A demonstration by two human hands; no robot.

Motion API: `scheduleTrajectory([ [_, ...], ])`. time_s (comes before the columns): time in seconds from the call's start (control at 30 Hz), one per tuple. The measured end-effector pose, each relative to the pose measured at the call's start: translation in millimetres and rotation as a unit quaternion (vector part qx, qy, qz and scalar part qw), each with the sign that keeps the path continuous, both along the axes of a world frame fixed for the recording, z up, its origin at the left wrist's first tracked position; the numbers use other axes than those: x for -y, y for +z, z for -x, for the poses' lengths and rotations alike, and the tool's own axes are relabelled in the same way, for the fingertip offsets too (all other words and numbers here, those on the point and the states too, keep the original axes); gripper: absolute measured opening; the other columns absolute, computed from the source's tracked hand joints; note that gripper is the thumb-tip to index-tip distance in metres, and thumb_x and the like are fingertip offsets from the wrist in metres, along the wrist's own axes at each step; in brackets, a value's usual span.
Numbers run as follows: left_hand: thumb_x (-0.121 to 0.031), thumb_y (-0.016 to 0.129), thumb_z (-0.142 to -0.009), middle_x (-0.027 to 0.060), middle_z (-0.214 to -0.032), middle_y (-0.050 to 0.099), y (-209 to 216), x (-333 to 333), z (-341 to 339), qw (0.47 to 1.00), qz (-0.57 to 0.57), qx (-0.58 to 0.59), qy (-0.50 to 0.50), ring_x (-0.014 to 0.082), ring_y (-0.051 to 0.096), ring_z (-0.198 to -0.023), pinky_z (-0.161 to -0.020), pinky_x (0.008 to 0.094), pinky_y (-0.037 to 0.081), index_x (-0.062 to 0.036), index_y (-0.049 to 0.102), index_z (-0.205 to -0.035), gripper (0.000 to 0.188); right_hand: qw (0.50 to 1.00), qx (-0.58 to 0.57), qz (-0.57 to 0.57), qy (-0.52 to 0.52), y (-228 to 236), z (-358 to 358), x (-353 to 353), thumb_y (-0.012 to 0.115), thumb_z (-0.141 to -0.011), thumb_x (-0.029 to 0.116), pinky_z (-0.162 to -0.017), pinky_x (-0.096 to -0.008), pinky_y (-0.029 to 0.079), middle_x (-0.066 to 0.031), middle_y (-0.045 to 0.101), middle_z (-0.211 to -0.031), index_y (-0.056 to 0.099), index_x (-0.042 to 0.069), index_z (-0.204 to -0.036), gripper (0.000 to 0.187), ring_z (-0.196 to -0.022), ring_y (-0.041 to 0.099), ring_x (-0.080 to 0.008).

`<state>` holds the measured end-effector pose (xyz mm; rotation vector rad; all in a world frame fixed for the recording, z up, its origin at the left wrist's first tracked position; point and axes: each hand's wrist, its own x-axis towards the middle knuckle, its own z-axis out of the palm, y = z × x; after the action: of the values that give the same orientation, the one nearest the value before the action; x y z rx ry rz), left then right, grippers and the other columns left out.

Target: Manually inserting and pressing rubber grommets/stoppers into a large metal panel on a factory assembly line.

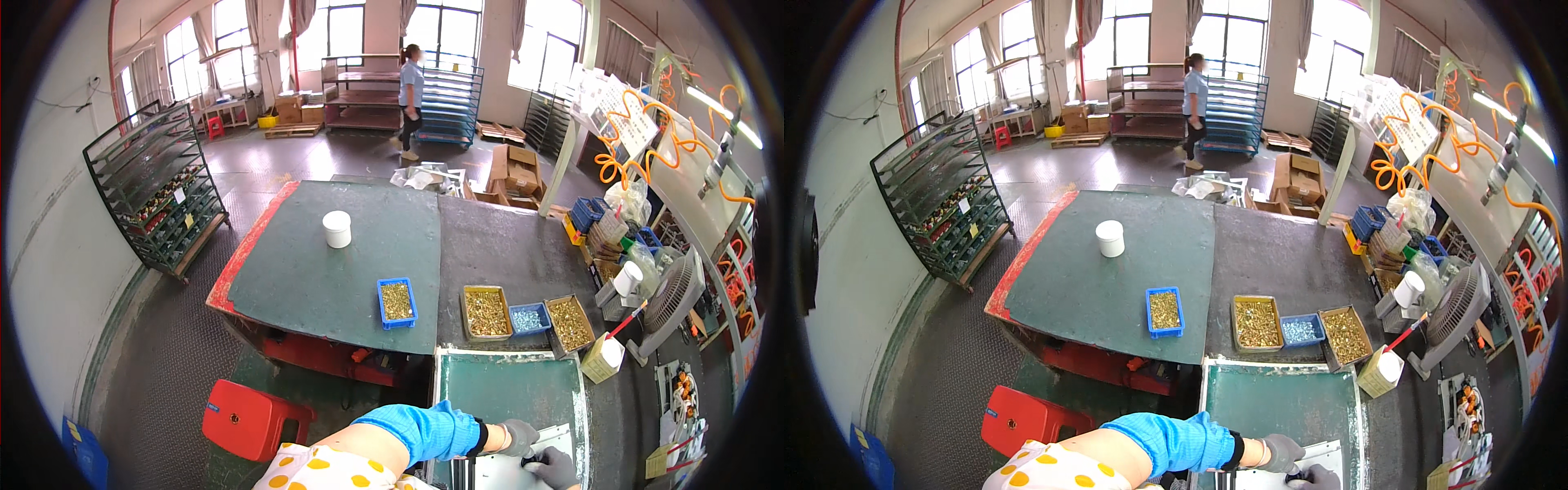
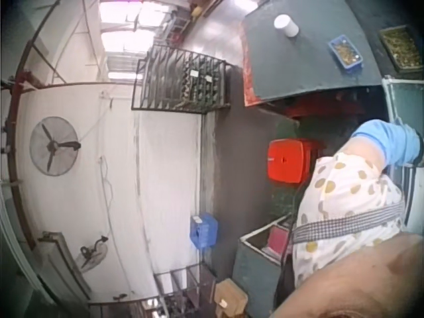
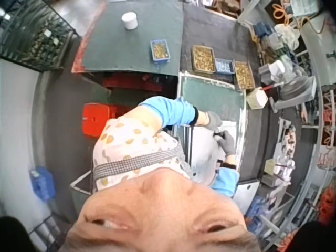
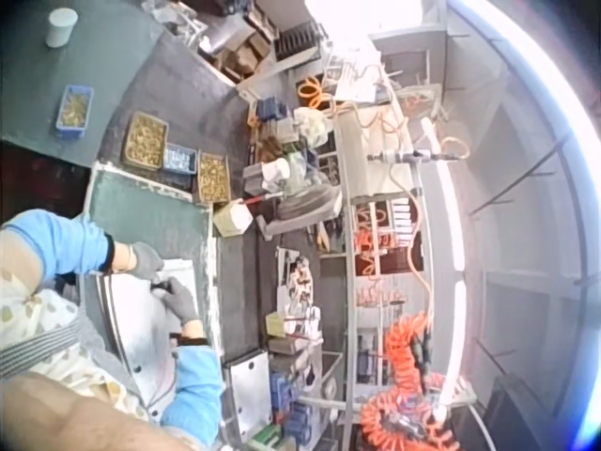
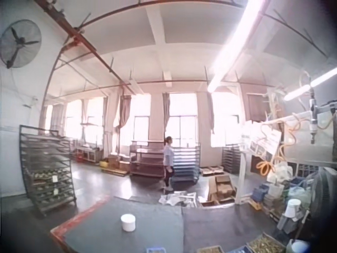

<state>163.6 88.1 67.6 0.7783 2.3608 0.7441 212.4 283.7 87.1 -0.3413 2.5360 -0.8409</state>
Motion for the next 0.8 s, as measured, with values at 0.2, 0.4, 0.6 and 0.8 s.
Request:
scheduleTrajectory([
  [0.2,-0.033,0.067,-0.079,0.0179,-0.101,0.066,-2,1,5,1.000,-0.003,-0.002,-0.015,0.0364,0.063,-0.097,-0.080,0.0456,0.049,-0.0040,0.061,-0.112,0.045,0.972,-0.028,-0.225,0.059,-13,19,-30,0.076,-0.073,0.036,-0.070,-0.0440,0.049,-0.0156,0.069,-0.087,0.063,0.002,-0.092,0.042,-0.080,0.066,-0.0290],
  [0.4,-0.038,0.065,-0.077,0.0185,-0.104,0.065,-6,1,9,1.000,0.001,0.010,-0.028,0.0366,0.061,-0.101,-0.085,0.0451,0.048,-0.0042,0.060,-0.111,0.048,0.970,0.085,-0.226,-0.035,-14,37,-16,0.069,-0.074,0.042,-0.065,-0.0396,0.053,-0.0160,0.067,-0.073,0.065,0.004,-0.083,0.040,-0.070,0.067,-0.0311],
  [0.6,-0.048,0.064,-0.078,0.0191,-0.107,0.064,-21,5,12,0.999,-0.028,-0.016,0.004,0.0356,0.061,-0.100,-0.085,0.0423,0.048,-0.0053,0.064,-0.104,0.050,0.992,0.026,-0.102,-0.066,2,-3,-4,0.062,-0.081,0.052,-0.085,-0.0407,0.048,-0.0179,0.066,-0.102,0.065,0.008,-0.105,0.051,-0.096,0.063,-0.0334],
  [0.8,-0.041,0.065,-0.083,0.0167,-0.074,0.061,-10,-10,4,1.000,-0.010,-0.002,0.009,0.0301,0.060,-0.069,-0.063,0.0399,0.046,-0.0022,0.060,-0.086,0.039,0.936,-0.112,-0.039,-0.330,58,-238,-86,0.065,-0.083,0.040,-0.079,-0.0400,0.050,-0.0190,0.065,-0.100,0.062,0.005,-0.110,0.045,-0.091,0.064,-0.0333],
])
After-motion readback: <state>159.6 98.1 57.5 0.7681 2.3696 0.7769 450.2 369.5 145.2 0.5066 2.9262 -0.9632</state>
